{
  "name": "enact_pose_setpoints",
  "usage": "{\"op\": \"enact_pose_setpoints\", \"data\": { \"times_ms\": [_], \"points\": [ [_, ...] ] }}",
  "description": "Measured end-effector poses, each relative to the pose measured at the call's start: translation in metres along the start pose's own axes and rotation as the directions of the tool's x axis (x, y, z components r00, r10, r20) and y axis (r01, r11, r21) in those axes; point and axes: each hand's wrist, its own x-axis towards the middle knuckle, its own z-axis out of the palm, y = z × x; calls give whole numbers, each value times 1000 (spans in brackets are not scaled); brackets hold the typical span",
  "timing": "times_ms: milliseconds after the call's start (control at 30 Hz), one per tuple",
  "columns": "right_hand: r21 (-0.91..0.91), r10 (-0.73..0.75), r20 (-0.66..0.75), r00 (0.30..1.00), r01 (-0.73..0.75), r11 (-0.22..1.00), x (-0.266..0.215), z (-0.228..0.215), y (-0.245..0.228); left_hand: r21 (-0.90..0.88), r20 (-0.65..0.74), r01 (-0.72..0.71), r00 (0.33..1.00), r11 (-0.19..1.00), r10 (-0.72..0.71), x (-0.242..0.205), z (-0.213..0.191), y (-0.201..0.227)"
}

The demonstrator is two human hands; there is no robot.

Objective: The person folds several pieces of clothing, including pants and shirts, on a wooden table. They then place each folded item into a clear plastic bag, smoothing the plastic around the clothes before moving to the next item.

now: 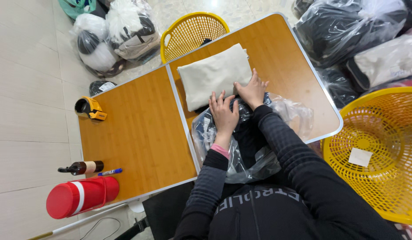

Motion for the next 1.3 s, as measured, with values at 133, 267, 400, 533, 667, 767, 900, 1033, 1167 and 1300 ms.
{"op": "enact_pose_setpoints", "data": {
  "times_ms": [133, 267, 400, 533, 667, 767, 900, 1033, 1167, 1300],
  "points": [
    [-27, -12, -9, 1000, 12, 1000, -2, 3, 0, -2, -3, 0, 1000, 1000, 0, 0, -1, -1],
    [-58, -21, -2, 1000, 21, 998, -1, 2, 0, -16, -6, -4, 1000, 1000, 4, 0, -1, 0],
    [-39, -21, -22, 1000, 20, 999, -3, 2, 0, -17, -3, -1, 1000, 1000, 1, -1, -2, 1],
    [40, -45, -95, 994, 49, 998, -5, 3, 1, -16, 1, 1, 1000, 1000, -1, 1, -3, 1],
    [107, -68, -142, 988, 83, 991, -4, 4, 7, -10, -7, 1, 1000, 1000, -1, 0, -2, 1],
    [148, -95, -180, 979, 123, 981, -1, 6, 11, -6, -9, 1, 1000, 1000, -1, 1, -2, 1],
    [151, -114, -198, 974, 146, 978, -3, 8, 15, -12, -10, 5, 1000, 1000, -6, 0, -3, 1],
    [127, -127, -203, 971, 155, 980, -3, 7, 11, -12, -4, 3, 1000, 1000, -3, 2, -5, 2],
    [127, -121, -191, 974, 147, 981, -4, 5, 9, -5, 2, 4, 1000, 1000, -4, 1, -4, 1],
    [145, -117, -184, 976, 144, 979, -8, 5, 9, -19, 4, 7, 1000, 1000, -7, -3, -3, -1]
  ]
}}
